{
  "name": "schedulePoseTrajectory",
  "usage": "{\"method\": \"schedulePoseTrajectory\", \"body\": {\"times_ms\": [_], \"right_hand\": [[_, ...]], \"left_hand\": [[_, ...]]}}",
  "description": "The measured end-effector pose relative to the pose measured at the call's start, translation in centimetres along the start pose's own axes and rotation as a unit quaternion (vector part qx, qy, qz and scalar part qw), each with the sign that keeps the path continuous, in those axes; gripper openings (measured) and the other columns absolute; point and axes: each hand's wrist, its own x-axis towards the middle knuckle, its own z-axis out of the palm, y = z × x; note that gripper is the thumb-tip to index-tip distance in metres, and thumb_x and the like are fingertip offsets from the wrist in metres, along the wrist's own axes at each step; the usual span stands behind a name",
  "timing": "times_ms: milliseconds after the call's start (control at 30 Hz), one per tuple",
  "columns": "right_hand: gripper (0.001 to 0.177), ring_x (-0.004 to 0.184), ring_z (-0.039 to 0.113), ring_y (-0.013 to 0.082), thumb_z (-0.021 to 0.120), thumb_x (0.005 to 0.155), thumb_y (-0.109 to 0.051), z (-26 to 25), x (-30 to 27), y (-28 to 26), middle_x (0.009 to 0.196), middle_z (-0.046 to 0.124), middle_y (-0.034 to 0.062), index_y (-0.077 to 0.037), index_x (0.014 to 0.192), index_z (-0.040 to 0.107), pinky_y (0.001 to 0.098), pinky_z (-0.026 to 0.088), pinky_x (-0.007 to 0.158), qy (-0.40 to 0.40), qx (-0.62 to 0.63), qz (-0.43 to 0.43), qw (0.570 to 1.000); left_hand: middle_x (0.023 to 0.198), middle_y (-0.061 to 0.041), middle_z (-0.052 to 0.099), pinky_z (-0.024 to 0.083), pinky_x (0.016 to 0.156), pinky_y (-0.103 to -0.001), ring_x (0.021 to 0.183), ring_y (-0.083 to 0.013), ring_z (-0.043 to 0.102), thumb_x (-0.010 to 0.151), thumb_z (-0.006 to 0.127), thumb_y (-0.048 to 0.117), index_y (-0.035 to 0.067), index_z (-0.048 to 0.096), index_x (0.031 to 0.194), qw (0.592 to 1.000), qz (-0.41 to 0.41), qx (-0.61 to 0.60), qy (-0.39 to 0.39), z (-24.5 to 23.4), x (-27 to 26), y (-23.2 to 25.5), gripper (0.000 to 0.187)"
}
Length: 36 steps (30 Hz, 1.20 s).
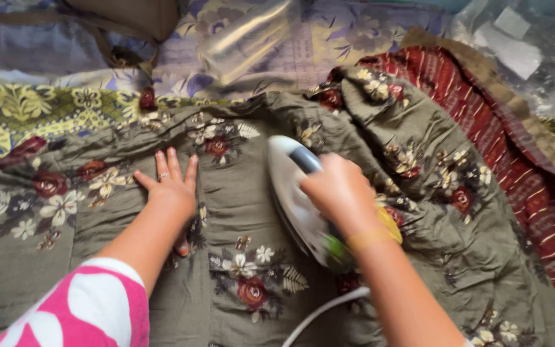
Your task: The person irons a large floral-patterned garment laid out on a patterned bedspread. They use a white electric iron in their right hand and smooth the fabric with their left hand, moving the iron back and forth across different sections of the garment.
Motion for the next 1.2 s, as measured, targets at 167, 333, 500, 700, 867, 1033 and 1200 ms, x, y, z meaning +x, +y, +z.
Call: {"method": "schedulePoseTrajectory", "body": {"times_ms": [167,333,500,700,867,1033,1200], "right_hand": [[0.034,0.050,0.073,0.0287,0.067,0.071,-0.023,-1.0,-5.3,7.5,0.060,0.072,0.0199,-0.009,0.100,0.078,0.0410,0.059,0.060,0.036,0.051,0.049,0.997],[0.030,0.051,0.071,0.0255,0.072,0.072,-0.026,-0.8,-4.6,11.3,0.059,0.071,0.0160,-0.004,0.093,0.077,0.0394,0.056,0.057,0.114,0.094,0.028,0.989],[0.024,0.054,0.070,0.0231,0.069,0.073,-0.021,-1.3,0.5,9.4,0.060,0.070,0.0145,-0.001,0.083,0.076,0.0387,0.055,0.058,0.120,0.129,0.019,0.984],[0.023,0.055,0.070,0.0236,0.068,0.076,-0.023,-1.9,3.5,6.6,0.061,0.069,0.0145,-0.003,0.084,0.076,0.0371,0.055,0.060,0.129,0.078,0.035,0.988],[0.029,0.053,0.072,0.0257,0.069,0.076,-0.027,-2.1,0.8,11.6,0.061,0.072,0.0152,0.001,0.082,0.077,0.0396,0.057,0.059,0.057,0.072,0.028,0.995],[0.028,0.058,0.071,0.0243,0.073,0.076,-0.027,-2.4,-3.6,17.3,0.061,0.072,0.0133,-0.008,0.095,0.080,0.0379,0.054,0.062,0.130,0.059,0.082,0.986],[0.026,0.060,0.072,0.0244,0.075,0.078,-0.024,-2.4,-1.4,18.3,0.064,0.071,0.0136,-0.002,0.090,0.079,0.0373,0.055,0.064,0.173,0.066,0.072,0.980]], "left_hand": [[0.162,-0.038,-0.026,0.016,0.106,-0.081,0.150,-0.0573,-0.017,0.037,0.109,0.047,0.003,-0.029,0.159,1.000,0.007,0.018,0.012,-0.1,-0.7,0.1,0.189],[0.162,-0.038,-0.028,0.015,0.106,-0.081,0.150,-0.0575,-0.019,0.041,0.109,0.049,0.004,-0.030,0.158,1.000,0.013,0.002,-0.002,-0.4,-1.0,-0.1,0.187],[0.162,-0.037,-0.027,0.015,0.107,-0.081,0.151,-0.0563,-0.019,0.041,0.109,0.050,0.004,-0.030,0.158,1.000,0.011,0.005,0.003,-0.3,-0.9,0.1,0.188],[0.162,-0.037,-0.029,0.014,0.107,-0.081,0.150,-0.0565,-0.020,0.041,0.109,0.050,0.004,-0.031,0.158,1.000,0.011,-0.001,0.001,-0.3,-1.0,0.1,0.188],[0.161,-0.035,-0.035,0.009,0.106,-0.083,0.149,-0.0533,-0.027,0.044,0.109,0.046,0.007,-0.036,0.156,0.999,0.015,-0.038,-0.032,-0.4,-0.6,-0.3,0.187],[0.162,-0.033,-0.033,0.010,0.106,-0.082,0.150,-0.0526,-0.025,0.038,0.111,0.042,0.009,-0.032,0.158,1.000,0.001,-0.029,-0.003,0.0,-0.6,0.1,0.189],[0.164,-0.029,-0.031,0.011,0.104,-0.082,0.151,-0.0517,-0.022,0.049,0.109,0.036,0.015,-0.028,0.161,0.999,-0.029,-0.027,0.007,1.3,2.8,0.7,0.178]]}}
